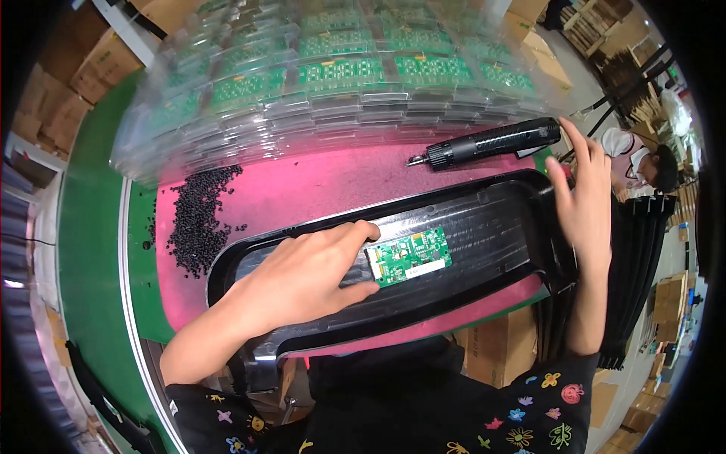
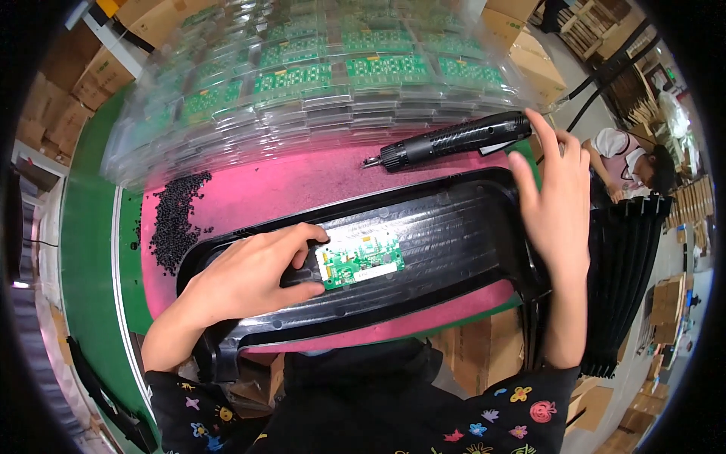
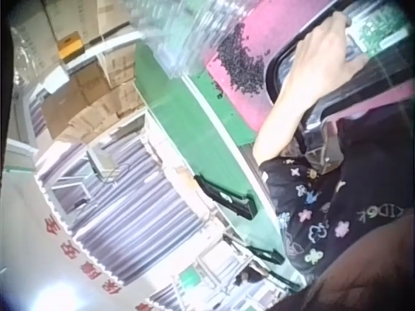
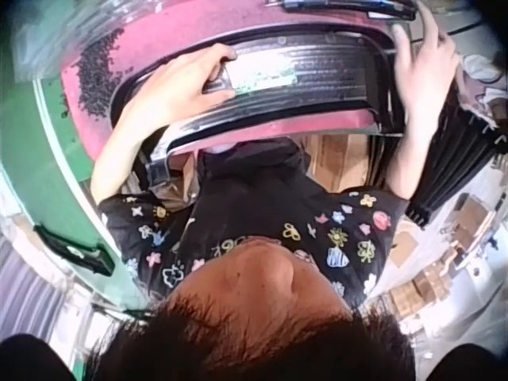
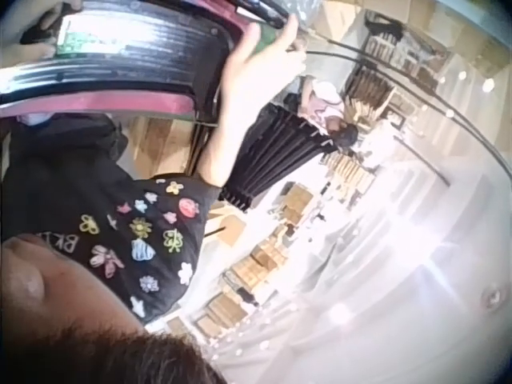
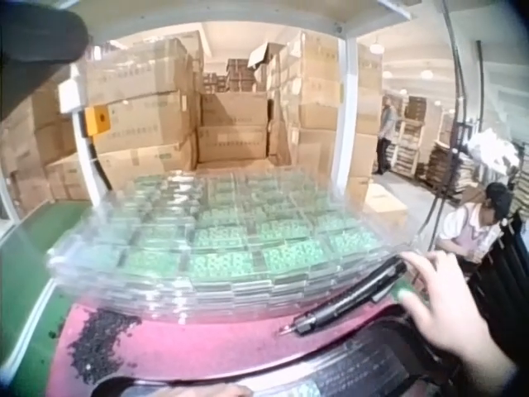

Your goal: The recorder is seen installing circuit boards into plastic housings using an electric screwdriver.

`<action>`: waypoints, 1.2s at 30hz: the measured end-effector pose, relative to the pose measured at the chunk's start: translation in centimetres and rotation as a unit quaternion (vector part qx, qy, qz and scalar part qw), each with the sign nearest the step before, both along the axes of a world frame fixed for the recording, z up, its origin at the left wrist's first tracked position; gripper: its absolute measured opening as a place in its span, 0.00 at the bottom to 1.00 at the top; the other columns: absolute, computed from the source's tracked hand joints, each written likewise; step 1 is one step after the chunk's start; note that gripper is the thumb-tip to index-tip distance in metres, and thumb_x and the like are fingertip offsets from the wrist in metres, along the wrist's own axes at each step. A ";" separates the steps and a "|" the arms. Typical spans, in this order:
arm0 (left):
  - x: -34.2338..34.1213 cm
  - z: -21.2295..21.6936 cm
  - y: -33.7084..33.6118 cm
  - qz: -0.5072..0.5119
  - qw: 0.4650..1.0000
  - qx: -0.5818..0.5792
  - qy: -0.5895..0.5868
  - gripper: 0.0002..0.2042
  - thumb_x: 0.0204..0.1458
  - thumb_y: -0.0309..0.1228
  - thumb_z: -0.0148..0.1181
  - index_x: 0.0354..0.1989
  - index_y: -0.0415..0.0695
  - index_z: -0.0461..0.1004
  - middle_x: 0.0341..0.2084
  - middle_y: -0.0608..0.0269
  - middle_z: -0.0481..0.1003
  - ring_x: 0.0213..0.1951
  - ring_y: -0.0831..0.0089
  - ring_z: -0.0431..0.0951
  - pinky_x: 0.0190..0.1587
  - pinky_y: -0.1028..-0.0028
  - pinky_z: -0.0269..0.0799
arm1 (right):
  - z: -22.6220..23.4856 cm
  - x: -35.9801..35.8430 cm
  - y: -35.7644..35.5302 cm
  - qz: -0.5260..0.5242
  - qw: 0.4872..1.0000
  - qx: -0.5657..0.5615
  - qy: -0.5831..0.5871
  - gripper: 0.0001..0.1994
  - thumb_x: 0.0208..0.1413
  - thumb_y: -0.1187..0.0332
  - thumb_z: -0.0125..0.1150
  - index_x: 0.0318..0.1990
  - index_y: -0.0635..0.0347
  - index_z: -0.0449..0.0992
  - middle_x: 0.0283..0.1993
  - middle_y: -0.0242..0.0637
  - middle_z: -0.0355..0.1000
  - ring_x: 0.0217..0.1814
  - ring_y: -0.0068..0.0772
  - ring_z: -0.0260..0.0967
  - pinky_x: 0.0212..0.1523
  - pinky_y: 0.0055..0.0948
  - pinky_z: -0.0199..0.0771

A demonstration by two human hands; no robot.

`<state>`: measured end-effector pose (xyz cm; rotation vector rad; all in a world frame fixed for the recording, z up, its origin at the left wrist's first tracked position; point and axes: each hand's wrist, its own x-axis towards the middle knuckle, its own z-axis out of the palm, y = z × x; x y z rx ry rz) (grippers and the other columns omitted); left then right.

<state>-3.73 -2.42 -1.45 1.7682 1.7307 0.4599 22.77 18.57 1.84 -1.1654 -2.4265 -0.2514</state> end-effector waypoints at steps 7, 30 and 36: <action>-0.3 -0.3 0.1 0.015 0.999 0.034 -0.024 0.22 0.52 0.34 0.63 0.52 0.40 0.64 0.29 0.57 0.71 0.29 0.57 0.74 0.33 0.62 0.69 | -2.0 -2.3 3.6 0.146 0.866 -0.259 0.402 0.24 0.58 0.77 0.60 0.59 0.63 0.56 0.58 0.43 0.59 0.44 0.24 0.67 0.45 0.22 0.71; 0.6 1.9 0.2 -0.005 0.897 0.383 0.219 0.12 0.43 0.29 0.68 0.33 0.39 0.73 0.23 0.62 0.72 0.24 0.69 0.76 0.19 0.72 0.71 | 0.9 -11.0 -6.4 0.231 0.420 -0.518 0.708 0.16 0.66 0.56 0.50 0.51 0.58 0.63 0.40 0.31 0.63 0.37 0.25 0.63 0.43 0.37 0.69; 0.3 2.7 0.4 -0.090 0.887 0.388 0.234 0.08 0.45 0.28 0.65 0.32 0.40 0.74 0.21 0.67 0.71 0.23 0.75 0.74 0.17 0.74 0.68 | 1.0 -10.0 -6.8 0.229 0.344 -0.546 0.729 0.19 0.64 0.54 0.50 0.49 0.62 0.66 0.43 0.36 0.64 0.34 0.25 0.62 0.40 0.34 0.66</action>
